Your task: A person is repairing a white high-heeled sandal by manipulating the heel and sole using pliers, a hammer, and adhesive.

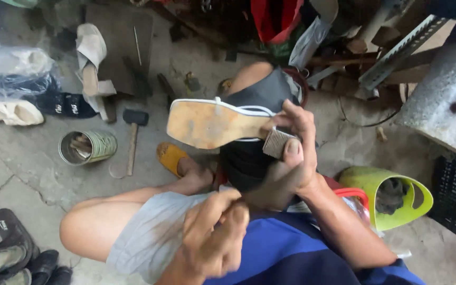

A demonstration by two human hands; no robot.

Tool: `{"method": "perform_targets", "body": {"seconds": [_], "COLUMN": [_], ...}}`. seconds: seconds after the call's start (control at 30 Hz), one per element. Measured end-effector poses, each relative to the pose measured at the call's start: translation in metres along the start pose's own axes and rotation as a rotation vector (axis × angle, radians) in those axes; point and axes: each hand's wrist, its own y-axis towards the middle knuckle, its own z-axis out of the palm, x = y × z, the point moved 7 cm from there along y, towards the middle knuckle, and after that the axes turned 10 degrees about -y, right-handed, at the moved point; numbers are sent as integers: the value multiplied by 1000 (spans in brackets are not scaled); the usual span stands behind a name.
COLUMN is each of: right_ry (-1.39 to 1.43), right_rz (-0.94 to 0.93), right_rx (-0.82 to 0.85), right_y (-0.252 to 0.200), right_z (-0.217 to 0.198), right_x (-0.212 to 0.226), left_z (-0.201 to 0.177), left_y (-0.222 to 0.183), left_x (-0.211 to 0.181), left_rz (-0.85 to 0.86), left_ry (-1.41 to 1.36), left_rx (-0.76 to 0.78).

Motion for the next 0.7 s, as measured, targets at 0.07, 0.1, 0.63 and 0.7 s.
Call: {"method": "perform_targets", "body": {"seconds": [0.07, 0.1, 0.63, 0.7], "right_ry": [9, 5, -151, -129], "right_rz": [-34, -38, -135, -169], "right_rx": [40, 37, -206, -234], "right_y": [4, 3, -13, -12], "right_z": [0, -3, -18, -18], "right_x": [9, 7, -14, -12], "left_z": [15, 13, -113, -114], "left_y": [-10, -8, -91, -126], "left_x": [32, 27, 243, 327], "left_rz": [-167, -161, -1028, -1216], "left_ry": [86, 84, -3, 202], "left_rx": [70, 69, -799, -630]}}
